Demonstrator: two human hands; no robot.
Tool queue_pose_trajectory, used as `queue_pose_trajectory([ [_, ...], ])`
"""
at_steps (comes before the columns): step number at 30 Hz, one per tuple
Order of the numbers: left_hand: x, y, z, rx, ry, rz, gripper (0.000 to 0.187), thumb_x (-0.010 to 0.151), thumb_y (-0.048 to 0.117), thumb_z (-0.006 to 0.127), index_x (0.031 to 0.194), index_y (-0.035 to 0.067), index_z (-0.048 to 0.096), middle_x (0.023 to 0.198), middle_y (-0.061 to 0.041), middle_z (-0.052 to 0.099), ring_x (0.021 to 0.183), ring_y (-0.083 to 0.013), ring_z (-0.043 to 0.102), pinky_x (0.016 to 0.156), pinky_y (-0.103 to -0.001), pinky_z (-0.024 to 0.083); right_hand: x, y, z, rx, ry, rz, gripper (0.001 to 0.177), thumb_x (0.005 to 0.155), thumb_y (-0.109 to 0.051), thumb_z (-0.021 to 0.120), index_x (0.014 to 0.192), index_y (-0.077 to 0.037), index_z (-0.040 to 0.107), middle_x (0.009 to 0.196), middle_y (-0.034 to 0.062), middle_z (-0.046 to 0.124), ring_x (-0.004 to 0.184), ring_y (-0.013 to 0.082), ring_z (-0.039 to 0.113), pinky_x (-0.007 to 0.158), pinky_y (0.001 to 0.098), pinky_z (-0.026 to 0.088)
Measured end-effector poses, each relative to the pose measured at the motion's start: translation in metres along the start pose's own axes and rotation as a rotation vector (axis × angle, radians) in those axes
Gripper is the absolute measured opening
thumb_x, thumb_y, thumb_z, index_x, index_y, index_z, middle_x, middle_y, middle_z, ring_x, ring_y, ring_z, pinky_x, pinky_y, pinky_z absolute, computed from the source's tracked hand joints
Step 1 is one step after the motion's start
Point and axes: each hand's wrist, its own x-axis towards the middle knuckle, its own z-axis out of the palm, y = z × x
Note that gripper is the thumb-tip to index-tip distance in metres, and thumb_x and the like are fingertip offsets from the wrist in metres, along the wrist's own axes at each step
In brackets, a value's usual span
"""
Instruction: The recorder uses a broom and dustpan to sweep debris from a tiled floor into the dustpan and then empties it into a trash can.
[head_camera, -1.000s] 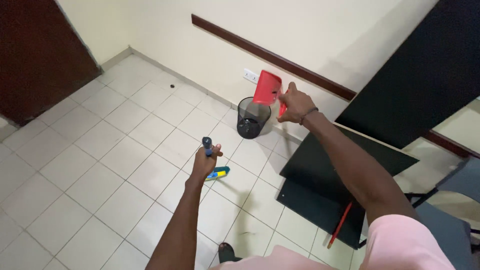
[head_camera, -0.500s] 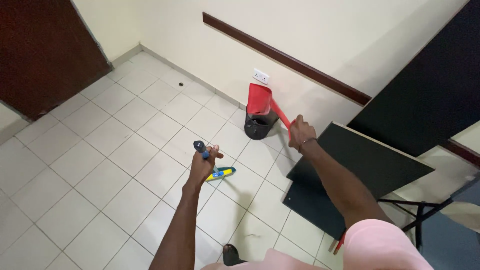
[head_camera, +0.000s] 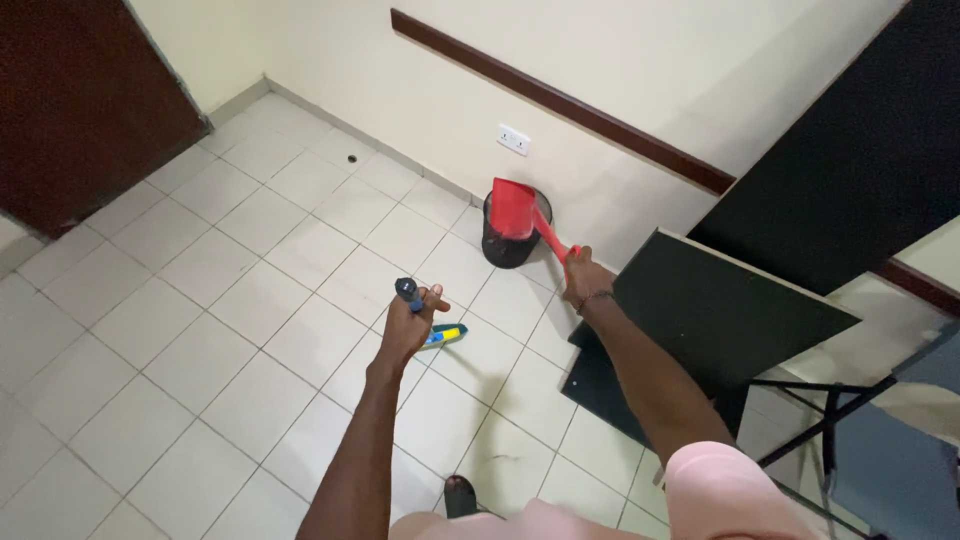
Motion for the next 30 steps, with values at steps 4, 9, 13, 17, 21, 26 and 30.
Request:
queue_pose_trajectory([
  [4, -0.004, 0.004, -0.003, 0.038, -0.020, -0.139, 0.051, 0.103, 0.046, 0.058, 0.088, 0.002, 0.079, 0.076, -0.019, 0.065, 0.071, -0.0226, 0.057, 0.069, -0.040, 0.048, 0.032, 0.019, 0.060, 0.089, 0.280, -0.128, 0.019, 0.097, -0.011, 0.059, 0.114, -0.003, 0.063, 0.114, 0.0209, 0.058, 0.095, 0.0448, 0.069, 0.079, 0.0533, 0.058],
  [9, -0.009, 0.009, -0.006, -0.007, -0.027, -0.159, 0.053, 0.102, 0.048, 0.057, 0.087, 0.001, 0.077, 0.078, -0.018, 0.066, 0.070, -0.0219, 0.057, 0.067, -0.039, 0.049, 0.021, 0.005, 0.081, 0.393, 0.313, -0.161, 0.008, 0.092, -0.009, 0.059, 0.099, -0.009, 0.064, 0.114, 0.0175, 0.058, 0.096, 0.0437, 0.067, 0.083, 0.0540, 0.054],
  [13, -0.004, 0.002, -0.006, -0.038, -0.010, -0.123, 0.053, 0.100, 0.048, 0.055, 0.085, 0.001, 0.074, 0.088, -0.010, 0.078, 0.077, -0.0185, 0.068, 0.072, -0.038, 0.057, 0.014, -0.003, 0.095, 0.527, 0.419, -0.122, 0.042, 0.082, 0.006, 0.056, 0.120, -0.014, 0.053, 0.116, 0.0220, 0.055, 0.100, 0.0481, 0.063, 0.086, 0.0564, 0.052],
  [17, 0.006, -0.010, -0.003, -0.044, -0.015, -0.133, 0.051, 0.101, 0.048, 0.054, 0.086, 0.003, 0.073, 0.088, -0.011, 0.078, 0.079, -0.0178, 0.071, 0.074, -0.038, 0.059, 0.012, -0.008, 0.095, 0.659, 0.463, -0.112, 0.075, 0.075, 0.009, 0.057, 0.145, -0.011, 0.037, 0.133, 0.0298, 0.054, 0.105, 0.0541, 0.059, 0.086, 0.0576, 0.051],
  [21, 0.010, -0.010, 0.005, -0.045, -0.019, -0.111, 0.052, 0.100, 0.047, 0.056, 0.082, 0.001, 0.073, 0.087, -0.011, 0.079, 0.077, -0.0188, 0.068, 0.072, -0.037, 0.057, 0.029, -0.008, 0.104, 0.751, 0.222, 0.184, 0.088, 0.081, -0.009, 0.065, 0.157, -0.003, 0.020, 0.110, 0.0315, 0.067, 0.103, 0.0478, 0.067, 0.094, 0.0529, 0.052],
  [26, 0.021, -0.009, 0.022, 0.048, -0.049, -0.144, 0.046, 0.102, 0.043, 0.058, 0.081, 0.005, 0.075, 0.080, -0.015, 0.073, 0.073, -0.0177, 0.062, 0.070, -0.037, 0.051, 0.111, 0.030, 0.207, 1.231, 0.079, 0.442, 0.087, 0.100, -0.067, 0.067, 0.110, 0.019, 0.070, 0.082, 0.0268, 0.074, 0.079, 0.0360, 0.074, 0.077, 0.0477, 0.057],
  [30, 0.032, -0.005, 0.028, 0.026, -0.056, -0.052, 0.049, 0.102, 0.040, 0.058, 0.073, 0.001, 0.065, 0.082, -0.009, 0.079, 0.073, -0.0156, 0.064, 0.072, -0.037, 0.052, 0.098, 0.022, 0.161, 1.767, -0.239, 0.681, 0.089, 0.086, -0.053, 0.073, 0.145, 0.009, 0.048, 0.095, 0.0157, 0.060, 0.087, 0.0296, 0.061, 0.080, 0.0534, 0.052],
])
